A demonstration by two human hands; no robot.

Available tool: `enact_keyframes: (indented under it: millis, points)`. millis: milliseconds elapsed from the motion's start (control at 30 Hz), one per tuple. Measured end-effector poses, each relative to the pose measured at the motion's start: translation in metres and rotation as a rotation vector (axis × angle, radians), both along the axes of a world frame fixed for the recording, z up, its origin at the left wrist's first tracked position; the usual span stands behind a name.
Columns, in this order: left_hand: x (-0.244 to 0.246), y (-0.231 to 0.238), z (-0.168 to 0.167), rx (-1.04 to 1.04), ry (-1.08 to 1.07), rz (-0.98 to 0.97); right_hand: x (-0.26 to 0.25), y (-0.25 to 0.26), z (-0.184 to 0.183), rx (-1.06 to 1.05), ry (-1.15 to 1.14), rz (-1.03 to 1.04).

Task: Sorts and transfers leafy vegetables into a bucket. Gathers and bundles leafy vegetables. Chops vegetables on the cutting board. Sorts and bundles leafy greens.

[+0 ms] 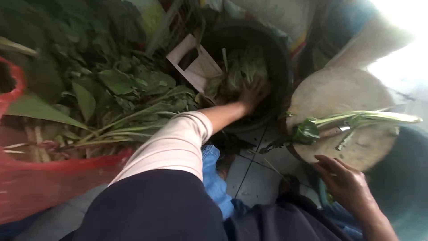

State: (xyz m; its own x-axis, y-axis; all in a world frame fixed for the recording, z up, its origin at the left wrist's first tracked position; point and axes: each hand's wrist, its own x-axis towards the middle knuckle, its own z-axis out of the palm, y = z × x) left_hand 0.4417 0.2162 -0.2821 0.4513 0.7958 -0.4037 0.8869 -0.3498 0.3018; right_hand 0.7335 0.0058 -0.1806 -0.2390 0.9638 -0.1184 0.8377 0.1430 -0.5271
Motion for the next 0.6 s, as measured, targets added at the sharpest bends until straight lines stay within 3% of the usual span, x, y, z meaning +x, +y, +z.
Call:
enact_keyframes:
  millis: [100,167,200,267,400,500,600]
  points:
    - [0.012,-0.016,-0.012,-0.125,-0.018,-0.040,0.000,0.002,0.002,-0.007,0.001,-0.007]
    - [0.013,-0.008,-0.036,-0.027,0.108,-0.131,0.001,0.002,0.001,-0.003,0.007,-0.012]
    - [0.010,-0.002,-0.057,0.085,0.108,-0.130,0.002,0.002,0.000,-0.003,0.011,-0.010]
    - [0.004,0.018,-0.066,0.171,0.109,-0.067,0.004,0.003,-0.002,-0.005,0.022,-0.009]
    - [-0.016,0.063,-0.012,0.175,-0.012,0.102,0.009,-0.001,-0.002,-0.001,0.028,-0.015]
    - [-0.050,0.087,0.032,0.229,-0.076,0.339,0.012,-0.002,-0.005,-0.002,0.030,-0.022]
    - [-0.088,0.106,0.053,0.256,-0.126,0.570,0.013,-0.002,-0.006,-0.002,0.042,-0.029]
